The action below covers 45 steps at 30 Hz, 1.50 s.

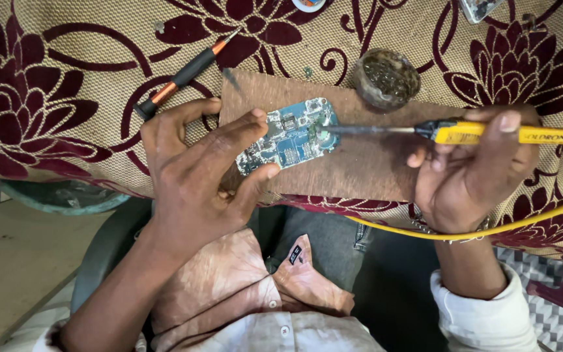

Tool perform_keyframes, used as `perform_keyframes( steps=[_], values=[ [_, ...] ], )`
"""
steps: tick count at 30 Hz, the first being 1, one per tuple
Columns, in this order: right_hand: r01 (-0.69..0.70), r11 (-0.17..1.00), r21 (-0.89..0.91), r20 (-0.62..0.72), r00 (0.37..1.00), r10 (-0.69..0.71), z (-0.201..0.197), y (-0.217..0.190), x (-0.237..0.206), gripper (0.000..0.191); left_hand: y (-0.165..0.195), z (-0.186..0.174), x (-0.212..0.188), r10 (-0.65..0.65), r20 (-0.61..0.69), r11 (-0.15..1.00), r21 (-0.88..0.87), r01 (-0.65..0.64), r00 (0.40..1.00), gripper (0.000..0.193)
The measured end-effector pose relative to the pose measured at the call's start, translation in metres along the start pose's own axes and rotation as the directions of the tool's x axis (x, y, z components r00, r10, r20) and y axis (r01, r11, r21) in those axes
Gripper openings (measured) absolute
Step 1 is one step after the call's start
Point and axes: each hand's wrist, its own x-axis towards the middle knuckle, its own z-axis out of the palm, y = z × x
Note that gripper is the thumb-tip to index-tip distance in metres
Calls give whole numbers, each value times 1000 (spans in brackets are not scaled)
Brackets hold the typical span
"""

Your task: The person uses a soldering iron to apply solder to various points on a small blue circuit board. They hold the board steady with one hand while carefully moving the soldering iron tip across different components and pads.

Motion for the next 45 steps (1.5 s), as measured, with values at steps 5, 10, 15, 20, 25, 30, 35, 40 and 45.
perform_keyframes(
  steps=[5,10,15,20,25,30,35,40,45],
  values=[
    [-60,998,5,18,998,60,-3,0,-2,34,1,-1,0,-7,-5,1000,-11,7,1000,45],
    [-97,994,43,9,995,97,-3,1,-2,34,2,-2,1,-12,-2,1000,-7,12,1000,43],
    [-61,998,33,39,997,60,-4,2,0,36,0,-1,1,3,-1,1000,-6,-3,1000,44],
    [-54,998,16,34,998,54,-7,2,-2,36,0,-1,0,-2,0,1000,-10,2,1000,43],
    [-62,998,11,12,998,62,-8,2,-3,36,0,-1,0,-3,0,1000,-10,3,1000,43],
    [-51,997,52,0,999,51,-6,0,-1,38,0,-2,0,3,-2,1000,-14,-3,1000,44],
    [-19,998,65,11,1000,18,-3,-3,-1,41,0,-1,0,-2,-4,1000,-8,2,1000,43],
    [-7,1000,23,-45,999,8,0,-2,-1,40,-1,-1,-1,-4,-3,1000,-9,4,1000,43],
    [7,999,33,-89,996,-5,0,-1,-3,37,-1,0,-1,-2,-2,1000,-7,2,1000,44]
  ],
)
